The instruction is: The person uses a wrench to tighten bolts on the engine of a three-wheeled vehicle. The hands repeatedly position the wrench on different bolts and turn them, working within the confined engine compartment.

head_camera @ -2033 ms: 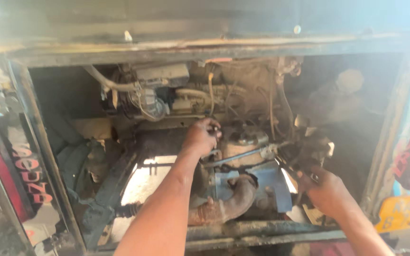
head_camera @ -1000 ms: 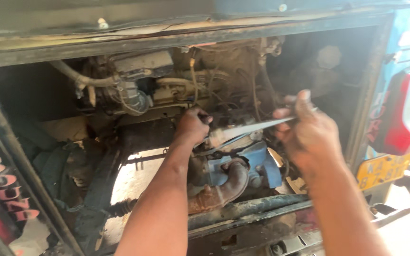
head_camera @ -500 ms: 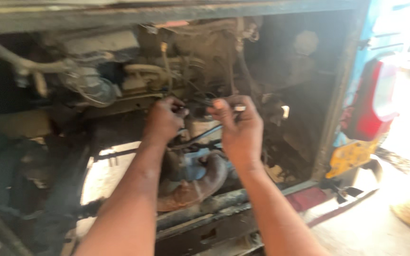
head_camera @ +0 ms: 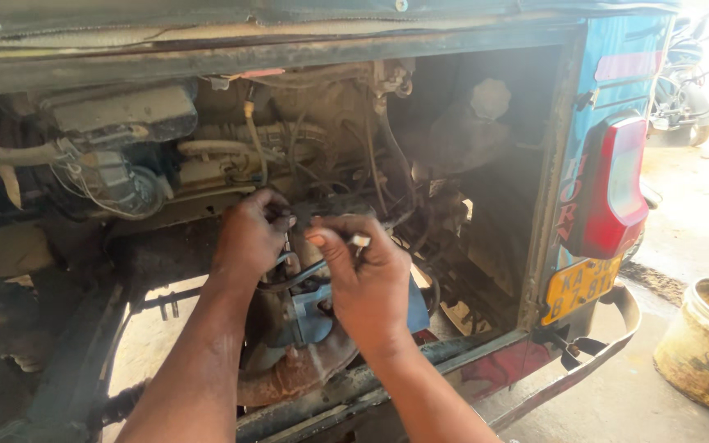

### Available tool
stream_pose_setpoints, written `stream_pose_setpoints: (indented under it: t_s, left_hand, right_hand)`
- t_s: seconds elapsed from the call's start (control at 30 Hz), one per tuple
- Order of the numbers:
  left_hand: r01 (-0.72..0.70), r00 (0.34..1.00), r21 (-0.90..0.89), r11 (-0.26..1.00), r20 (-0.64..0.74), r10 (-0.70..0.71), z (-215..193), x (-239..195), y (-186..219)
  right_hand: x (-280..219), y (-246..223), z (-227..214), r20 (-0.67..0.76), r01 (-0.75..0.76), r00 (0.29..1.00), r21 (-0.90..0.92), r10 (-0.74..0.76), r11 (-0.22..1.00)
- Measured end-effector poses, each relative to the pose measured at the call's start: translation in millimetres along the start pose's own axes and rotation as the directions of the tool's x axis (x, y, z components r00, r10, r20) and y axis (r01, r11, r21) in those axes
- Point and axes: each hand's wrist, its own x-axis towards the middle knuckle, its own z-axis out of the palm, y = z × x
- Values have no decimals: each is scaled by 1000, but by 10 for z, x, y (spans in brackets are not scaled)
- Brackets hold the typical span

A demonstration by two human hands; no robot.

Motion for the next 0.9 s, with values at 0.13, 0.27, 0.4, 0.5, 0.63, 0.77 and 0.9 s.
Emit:
stream_pose_setpoints:
  t_s: [0.13, 0.27, 0.4, 0.5, 0.63, 0.77, 0.9]
  left_hand:
    - [16, 1000, 14, 1000, 10, -16, -17, -24, 8]
    - [-28, 999, 129, 991, -19, 30, -5, 15, -63]
    - [317, 948, -347, 883, 141, -285, 87, 123, -183]
    - [48, 999, -82, 996, 20, -46, 101, 128, -262]
    - [-36, 999, 103, 994, -14, 37, 48, 47, -175]
    - [138, 987, -78, 987, 94, -131, 7, 51, -87]
    - [96, 994, -133, 986, 55, -89, 64, 102, -114]
  right_hand:
    - [-78, -21, 97, 57, 97, 994, -112, -91, 989]
    - [-175, -91, 182, 53, 122, 992, -135, -116, 983]
    - [-270, -195, 263, 179, 195, 972, -271, -149, 943]
    - [-219, -234, 275, 163, 46, 987, -236, -8, 971]
    - [-80, -195, 191, 82, -62, 994, -38, 65, 997]
    - [-148, -213, 119, 272, 99, 961, -201, -42, 974]
    - [-224, -189, 240, 364, 311, 908, -251, -208, 917]
